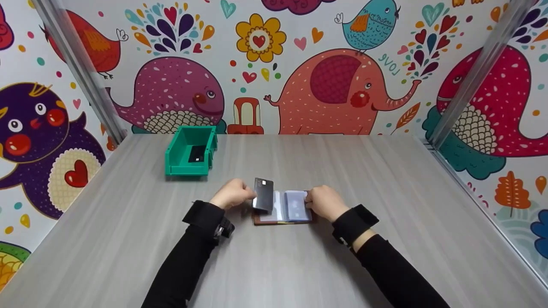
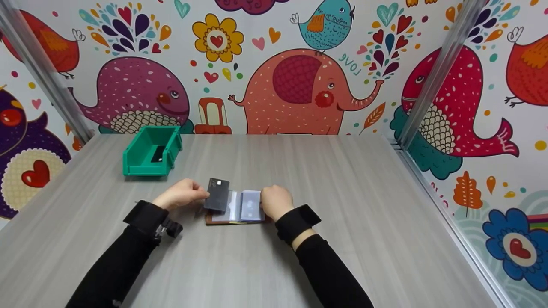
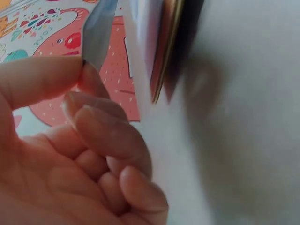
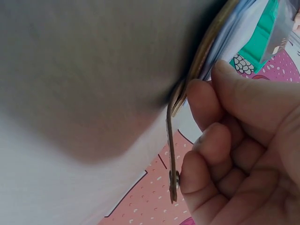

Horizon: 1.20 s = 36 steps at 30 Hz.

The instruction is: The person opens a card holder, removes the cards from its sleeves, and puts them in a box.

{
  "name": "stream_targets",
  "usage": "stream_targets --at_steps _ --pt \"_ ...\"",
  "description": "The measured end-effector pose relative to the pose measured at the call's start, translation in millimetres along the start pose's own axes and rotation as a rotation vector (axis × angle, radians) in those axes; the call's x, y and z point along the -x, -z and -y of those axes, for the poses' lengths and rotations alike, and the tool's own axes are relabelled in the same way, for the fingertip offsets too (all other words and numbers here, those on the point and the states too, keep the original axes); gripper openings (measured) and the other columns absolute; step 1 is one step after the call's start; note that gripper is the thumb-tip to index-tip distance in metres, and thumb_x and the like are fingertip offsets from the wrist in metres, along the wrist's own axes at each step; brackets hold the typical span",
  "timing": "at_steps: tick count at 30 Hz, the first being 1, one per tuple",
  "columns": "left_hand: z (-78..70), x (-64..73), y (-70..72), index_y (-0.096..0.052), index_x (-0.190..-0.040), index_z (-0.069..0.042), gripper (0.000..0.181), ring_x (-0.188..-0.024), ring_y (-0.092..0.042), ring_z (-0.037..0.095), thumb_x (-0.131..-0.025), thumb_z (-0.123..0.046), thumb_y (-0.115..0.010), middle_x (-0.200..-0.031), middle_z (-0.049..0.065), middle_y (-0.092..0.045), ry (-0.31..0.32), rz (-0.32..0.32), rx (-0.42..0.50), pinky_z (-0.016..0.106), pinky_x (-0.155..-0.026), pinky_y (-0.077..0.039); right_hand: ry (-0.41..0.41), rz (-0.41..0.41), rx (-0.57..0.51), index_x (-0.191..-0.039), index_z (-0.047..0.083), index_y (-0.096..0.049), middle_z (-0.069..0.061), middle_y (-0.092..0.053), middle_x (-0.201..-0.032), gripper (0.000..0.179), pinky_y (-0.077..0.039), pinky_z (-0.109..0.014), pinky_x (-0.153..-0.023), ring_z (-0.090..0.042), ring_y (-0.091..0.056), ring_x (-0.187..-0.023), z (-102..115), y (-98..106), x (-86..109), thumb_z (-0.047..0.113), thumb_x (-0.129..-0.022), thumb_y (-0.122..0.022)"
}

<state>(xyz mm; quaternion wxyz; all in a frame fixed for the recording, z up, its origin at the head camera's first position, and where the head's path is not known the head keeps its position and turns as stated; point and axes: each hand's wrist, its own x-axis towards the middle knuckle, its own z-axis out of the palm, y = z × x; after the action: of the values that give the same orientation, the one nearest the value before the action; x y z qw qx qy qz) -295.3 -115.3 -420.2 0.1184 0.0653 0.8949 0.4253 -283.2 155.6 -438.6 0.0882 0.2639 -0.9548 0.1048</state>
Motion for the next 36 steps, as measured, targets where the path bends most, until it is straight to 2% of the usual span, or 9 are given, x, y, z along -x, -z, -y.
stream_targets --at_steps 12,17,24,36 --pt "11.7 8.3 36.7 -0.04 -0.056 -0.015 0.043 -0.052 -0.033 0.012 -0.091 -0.015 -0.065 -0.055 -0.005 -0.032 0.039 -0.046 -0.074 0.026 -0.051 -0.027 0.002 -0.003 -0.001 -0.064 0.006 -0.068 -0.007 -0.067 -0.068 0.019 -0.051 -0.043 -0.062 -0.027 -0.061 -0.062 0 1 0.5 0.005 -0.079 -0.08" --pt "15.7 10.1 47.0 -0.039 -0.054 -0.015 0.045 -0.05 -0.031 0.011 -0.09 -0.014 -0.065 -0.053 -0.005 -0.03 0.041 -0.066 -0.084 0.026 -0.051 -0.025 0.007 -0.008 0.001 -0.063 0.006 -0.068 -0.007 -0.067 -0.068 0.019 -0.051 -0.043 -0.062 -0.027 -0.061 -0.063 0 1 0.6 0.005 -0.078 -0.08" --pt "21.6 8.2 61.7 -0.038 -0.053 -0.015 0.048 -0.047 -0.028 0.01 -0.093 -0.015 -0.063 -0.052 -0.006 -0.028 0.059 -0.061 -0.104 0.025 -0.048 -0.024 -0.018 0.008 -0.012 -0.063 0.008 -0.067 -0.004 -0.065 -0.068 0.02 -0.051 -0.042 -0.063 -0.023 -0.058 -0.062 0 1 -0.3 0.007 -0.079 -0.08" --pt "20.0 4.2 108.2 -0.038 -0.055 -0.016 0.048 -0.051 -0.032 0.013 -0.097 -0.021 -0.06 -0.054 -0.004 -0.03 0.11 -0.164 -0.179 0.031 -0.056 -0.031 -0.042 0.022 -0.018 -0.064 0.009 -0.066 -0.004 -0.064 -0.069 0.021 -0.05 -0.044 -0.063 -0.025 -0.059 -0.063 0 0 -0.4 0.008 -0.08 -0.08"
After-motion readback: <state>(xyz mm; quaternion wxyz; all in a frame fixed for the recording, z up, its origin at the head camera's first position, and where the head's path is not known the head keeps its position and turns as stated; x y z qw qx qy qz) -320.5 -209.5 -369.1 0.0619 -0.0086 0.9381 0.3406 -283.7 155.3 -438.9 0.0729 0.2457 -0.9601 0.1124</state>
